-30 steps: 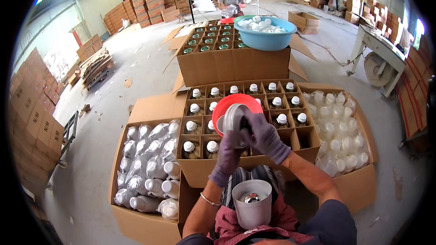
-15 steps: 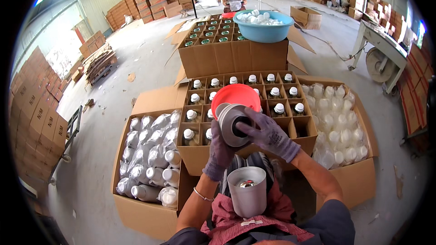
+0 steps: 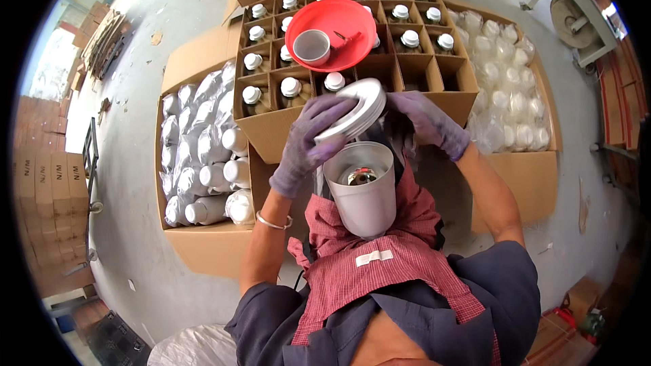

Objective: The person places lids on bottles in a box, then removes wrapped objects from another box, unwraps them, and places the objects into a large white container.

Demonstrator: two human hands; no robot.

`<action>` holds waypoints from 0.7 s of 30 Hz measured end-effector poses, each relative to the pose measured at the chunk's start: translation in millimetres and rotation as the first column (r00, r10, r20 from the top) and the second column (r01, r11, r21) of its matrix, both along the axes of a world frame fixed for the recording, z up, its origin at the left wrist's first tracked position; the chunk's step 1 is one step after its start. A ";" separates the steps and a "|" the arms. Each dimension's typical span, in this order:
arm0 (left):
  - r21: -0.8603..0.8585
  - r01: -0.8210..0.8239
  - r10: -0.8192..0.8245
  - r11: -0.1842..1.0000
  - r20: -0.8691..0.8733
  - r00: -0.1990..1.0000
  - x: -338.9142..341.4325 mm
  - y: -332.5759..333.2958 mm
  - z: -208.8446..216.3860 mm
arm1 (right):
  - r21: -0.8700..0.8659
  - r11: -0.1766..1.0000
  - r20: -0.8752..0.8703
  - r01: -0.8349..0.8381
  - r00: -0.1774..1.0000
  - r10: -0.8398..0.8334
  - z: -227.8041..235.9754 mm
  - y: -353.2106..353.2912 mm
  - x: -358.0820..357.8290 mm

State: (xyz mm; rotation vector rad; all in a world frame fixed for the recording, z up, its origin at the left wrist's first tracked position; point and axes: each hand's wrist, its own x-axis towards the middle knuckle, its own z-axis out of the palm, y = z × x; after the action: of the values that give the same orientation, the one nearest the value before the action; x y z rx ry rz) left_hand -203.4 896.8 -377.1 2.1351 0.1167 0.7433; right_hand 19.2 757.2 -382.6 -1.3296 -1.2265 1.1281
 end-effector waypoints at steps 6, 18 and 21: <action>0.044 0.285 -0.261 0.957 -0.286 0.922 -29.1 -25.0 -35.3 | -0.095 0.984 -0.037 0.153 0.987 -0.157 -33.6 -16.2 -30.3; 0.098 0.133 -0.107 0.986 -0.232 0.967 -38.4 -38.5 -34.9 | -0.184 0.981 0.339 -0.065 0.932 0.126 -16.8 9.8 -68.8; 0.109 0.127 -0.105 0.986 -0.191 0.976 -37.9 -36.6 -35.5 | -0.113 0.990 0.472 -0.081 0.873 0.125 -13.7 13.0 -69.3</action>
State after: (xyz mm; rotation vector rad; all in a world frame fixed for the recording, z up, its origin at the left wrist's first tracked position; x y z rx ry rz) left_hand -241.3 860.2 -412.6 2.3022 0.0454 0.4935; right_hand -50.1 770.3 -396.3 -1.6941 -1.6355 0.9624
